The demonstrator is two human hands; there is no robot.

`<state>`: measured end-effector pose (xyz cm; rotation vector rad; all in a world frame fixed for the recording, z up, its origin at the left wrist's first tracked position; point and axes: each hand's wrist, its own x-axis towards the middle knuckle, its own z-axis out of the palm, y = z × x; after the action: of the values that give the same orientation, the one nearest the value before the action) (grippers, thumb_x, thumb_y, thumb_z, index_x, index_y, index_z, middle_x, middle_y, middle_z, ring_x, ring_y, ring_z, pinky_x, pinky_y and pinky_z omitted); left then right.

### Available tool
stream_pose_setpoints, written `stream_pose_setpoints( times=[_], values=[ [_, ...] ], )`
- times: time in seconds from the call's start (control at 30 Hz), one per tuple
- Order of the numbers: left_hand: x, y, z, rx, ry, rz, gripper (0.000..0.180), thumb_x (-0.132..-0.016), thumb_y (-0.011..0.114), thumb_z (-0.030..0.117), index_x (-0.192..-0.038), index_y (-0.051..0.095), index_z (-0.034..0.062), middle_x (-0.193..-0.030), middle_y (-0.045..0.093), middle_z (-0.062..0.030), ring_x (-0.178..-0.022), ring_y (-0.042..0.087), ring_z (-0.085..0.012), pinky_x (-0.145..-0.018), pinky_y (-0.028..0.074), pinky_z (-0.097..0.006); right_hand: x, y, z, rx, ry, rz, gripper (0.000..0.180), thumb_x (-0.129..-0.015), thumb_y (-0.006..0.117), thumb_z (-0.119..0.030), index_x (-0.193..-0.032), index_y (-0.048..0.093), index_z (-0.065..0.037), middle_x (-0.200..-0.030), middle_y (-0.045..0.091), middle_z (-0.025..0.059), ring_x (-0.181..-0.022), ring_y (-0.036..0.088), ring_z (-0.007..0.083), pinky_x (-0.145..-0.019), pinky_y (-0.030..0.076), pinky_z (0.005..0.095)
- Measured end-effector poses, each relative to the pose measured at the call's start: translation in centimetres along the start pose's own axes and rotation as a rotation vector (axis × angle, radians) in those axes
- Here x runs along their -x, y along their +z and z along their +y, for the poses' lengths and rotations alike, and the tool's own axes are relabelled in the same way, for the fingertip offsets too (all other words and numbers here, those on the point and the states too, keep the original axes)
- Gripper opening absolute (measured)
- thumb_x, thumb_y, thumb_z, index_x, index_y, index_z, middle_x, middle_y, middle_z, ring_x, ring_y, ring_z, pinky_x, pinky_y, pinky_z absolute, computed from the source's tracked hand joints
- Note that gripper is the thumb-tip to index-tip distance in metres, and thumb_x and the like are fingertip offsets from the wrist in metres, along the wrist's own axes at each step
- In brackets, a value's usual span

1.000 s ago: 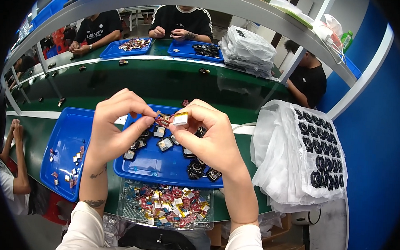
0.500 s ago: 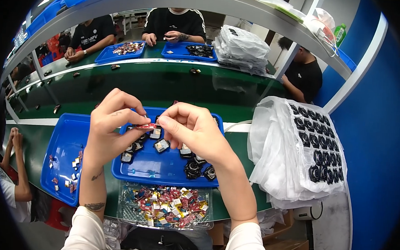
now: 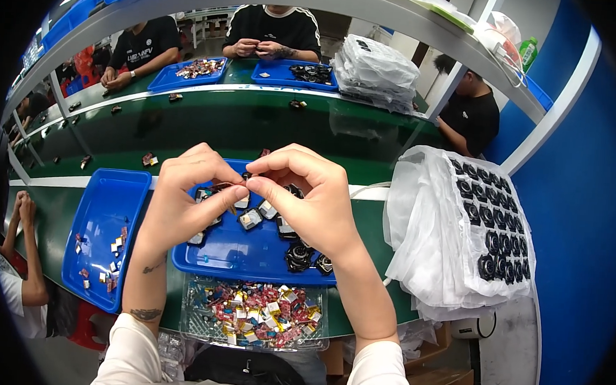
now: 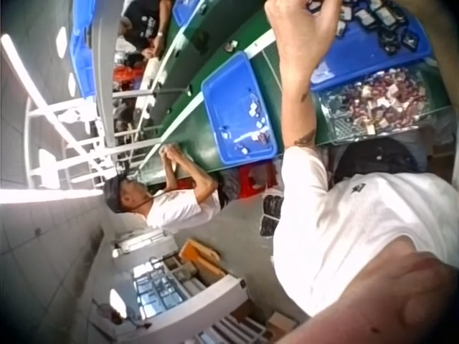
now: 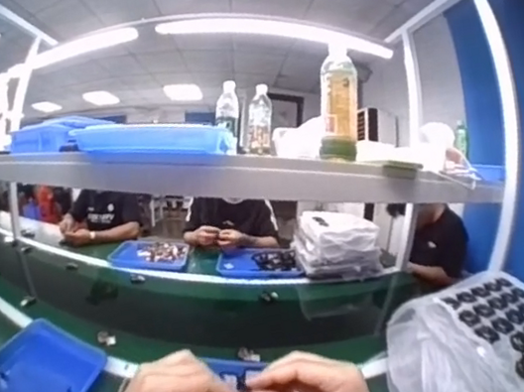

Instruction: The recorder is assembling small electronic camera modules by applying colorful labels or stickers to them while seated at a factory production line.

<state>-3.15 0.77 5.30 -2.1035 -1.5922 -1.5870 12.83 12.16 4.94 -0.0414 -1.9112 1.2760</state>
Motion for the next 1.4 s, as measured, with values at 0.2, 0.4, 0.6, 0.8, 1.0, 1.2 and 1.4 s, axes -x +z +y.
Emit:
stream_pose_setpoints(
  times=[0.2, 0.4, 0.6, 0.8, 1.0, 1.2, 1.4],
  values=[
    [0.3, -0.1, 0.3, 0.232, -0.166, -0.017, 0.009, -0.082, 0.071, 0.007, -0.088, 0.071, -0.0003, -0.073, 0.065, -0.0047, -0.065, 0.058, -0.0103, -0.058, 0.044, -0.023, 0.0, -0.4, 0.1, -0.067, -0.049, -0.005, 0.018, -0.081, 0.067, 0.008, -0.098, 0.071, 0.002, -0.096, 0.065, 0.0087, -0.088, 0.064, 0.0125, -0.076, 0.054, 0.0227],
    [0.1, -0.7, -0.1, 0.449, -0.416, -0.064, 0.011, -0.086, 0.069, 0.009, -0.090, 0.070, -0.0017, -0.076, 0.065, -0.0034, -0.067, 0.060, -0.0075, -0.060, 0.047, -0.021, 0.1, -0.4, 0.1, -0.075, -0.030, -0.034, 0.017, -0.080, 0.068, 0.009, -0.095, 0.071, 0.002, -0.090, 0.065, 0.0073, -0.085, 0.065, 0.0122, -0.077, 0.054, 0.0228],
    [0.0, -0.3, -1.0, 0.428, -0.295, -0.061, 0.011, -0.086, 0.069, 0.009, -0.086, 0.068, -0.0019, -0.078, 0.065, -0.0040, -0.073, 0.061, -0.0088, -0.067, 0.049, -0.023, 0.1, -0.5, 0.6, -0.275, 0.030, -0.065, 0.008, -0.083, 0.068, 0.005, -0.088, 0.062, 0.002, -0.088, 0.065, 0.0061, -0.085, 0.064, 0.0119, -0.079, 0.053, 0.0246],
    [0.0, -0.6, -1.7, 0.554, -0.326, -0.223, 0.013, -0.088, 0.067, 0.010, -0.085, 0.065, -0.0023, -0.079, 0.064, -0.0051, -0.073, 0.062, -0.0097, -0.067, 0.049, -0.023, -0.2, -0.2, 1.3, -0.337, 0.064, -0.119, 0.013, -0.084, 0.068, 0.003, -0.090, 0.057, -0.001, -0.088, 0.064, 0.0055, -0.085, 0.063, 0.0102, -0.079, 0.052, 0.0245],
    [0.1, -1.2, -1.4, 0.821, -0.302, -0.160, 0.015, -0.089, 0.067, 0.014, -0.084, 0.062, -0.0001, -0.080, 0.062, -0.0040, -0.070, 0.059, -0.0087, -0.065, 0.049, -0.022, -0.4, -0.3, 1.9, -0.274, 0.079, -0.039, 0.015, -0.083, 0.070, 0.001, -0.092, 0.059, -0.001, -0.088, 0.064, 0.0047, -0.081, 0.062, 0.0087, -0.075, 0.052, 0.0233],
    [0.1, -2.1, -1.4, 0.716, -0.285, -0.047, 0.015, -0.089, 0.067, 0.014, -0.085, 0.062, 0.0012, -0.080, 0.061, -0.0029, -0.068, 0.058, -0.0080, -0.062, 0.048, -0.021, -0.2, 0.6, 3.3, 0.632, 0.091, -0.599, 0.011, -0.080, 0.067, -0.007, -0.089, 0.071, -0.002, -0.083, 0.070, 0.0103, -0.073, 0.067, 0.0214, -0.067, 0.053, 0.0325],
    [0.2, -2.1, -1.2, 0.753, -0.276, -0.053, 0.014, -0.089, 0.066, 0.013, -0.085, 0.062, 0.0007, -0.079, 0.061, -0.0032, -0.068, 0.059, -0.0082, -0.062, 0.048, -0.021, 0.0, 2.3, 5.1, 1.116, 0.226, -0.597, 0.009, -0.082, 0.064, -0.011, -0.081, 0.068, -0.004, -0.087, 0.068, 0.0112, -0.085, 0.064, 0.0279, -0.072, 0.051, 0.0411]
  ],
)
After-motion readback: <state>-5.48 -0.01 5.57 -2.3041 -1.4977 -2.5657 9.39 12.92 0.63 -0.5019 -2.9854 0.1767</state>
